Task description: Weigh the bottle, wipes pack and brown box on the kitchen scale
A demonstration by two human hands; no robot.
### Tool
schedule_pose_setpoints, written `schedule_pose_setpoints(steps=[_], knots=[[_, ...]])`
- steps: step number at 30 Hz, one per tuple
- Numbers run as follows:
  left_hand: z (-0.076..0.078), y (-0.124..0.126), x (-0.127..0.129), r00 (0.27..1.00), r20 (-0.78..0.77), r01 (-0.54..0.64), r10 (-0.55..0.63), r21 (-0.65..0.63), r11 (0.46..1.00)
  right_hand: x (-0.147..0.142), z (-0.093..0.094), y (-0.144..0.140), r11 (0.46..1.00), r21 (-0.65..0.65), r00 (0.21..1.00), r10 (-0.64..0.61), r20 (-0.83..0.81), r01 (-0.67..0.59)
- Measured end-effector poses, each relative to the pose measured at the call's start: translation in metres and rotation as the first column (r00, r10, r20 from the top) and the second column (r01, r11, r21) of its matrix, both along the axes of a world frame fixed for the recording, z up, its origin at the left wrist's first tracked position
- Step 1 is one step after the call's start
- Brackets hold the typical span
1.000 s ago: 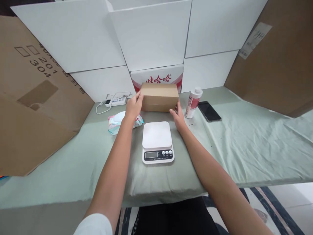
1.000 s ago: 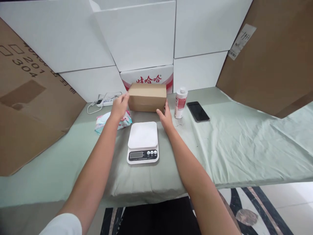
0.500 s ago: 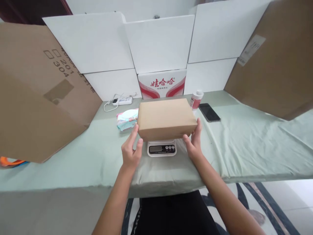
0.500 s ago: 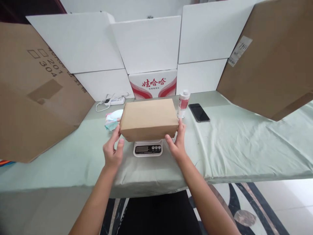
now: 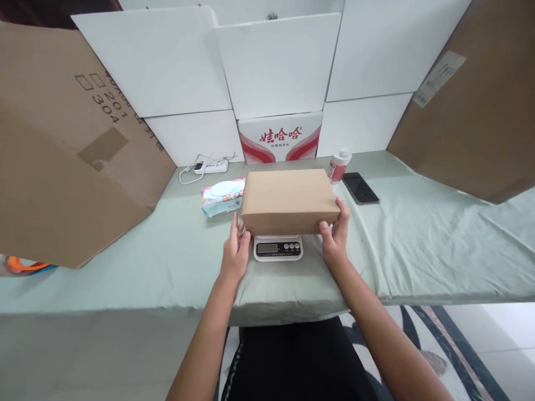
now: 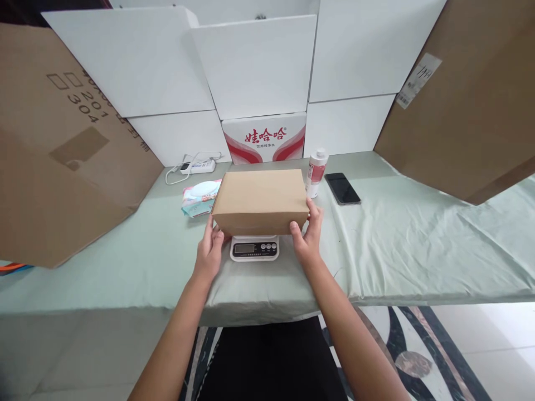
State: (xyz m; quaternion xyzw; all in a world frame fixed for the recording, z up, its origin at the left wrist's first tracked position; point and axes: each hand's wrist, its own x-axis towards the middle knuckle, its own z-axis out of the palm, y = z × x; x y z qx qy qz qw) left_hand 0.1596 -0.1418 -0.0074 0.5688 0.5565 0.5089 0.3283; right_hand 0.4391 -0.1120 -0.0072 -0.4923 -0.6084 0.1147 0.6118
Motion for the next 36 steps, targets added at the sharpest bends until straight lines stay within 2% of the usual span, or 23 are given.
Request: schedule_pose_setpoints(steps=[9, 17, 22, 27, 36], knots=[[-0.008, 0.004, 0.002, 0.994, 0.079, 0.078, -0.074, -0.055, 0.995, 0.001, 0.004, 0.0, 1.0, 0.011, 1.0, 0.0, -0.024, 0.0], [-0.004, 0.007, 0.008, 0.986, 0.053, 0.159, -0.158, -0.024, 0.987, 0.003, 0.007, 0.001, 0.999, 0.003, 0.996, -0.035, -0.079, 0.035], [0.003, 0.003, 0.009, 0.992, -0.007, 0.125, -0.125, 0.03, 0.992, 0.004, 0.008, 0.001, 0.999, 0.005, 0.996, -0.045, -0.076, 0.046], [0.002, 0.001, 0.008, 0.992, 0.019, 0.123, -0.126, 0.115, 0.986, 0.003, 0.009, 0.0, 0.999, 0.02, 0.995, -0.03, -0.097, 0.032], [0.0, 0.001, 0.006, 0.991, -0.006, 0.134, -0.134, 0.088, 0.987, 0.003, 0.008, 0.001, 1.0, -0.01, 0.994, -0.019, -0.111, 0.018]])
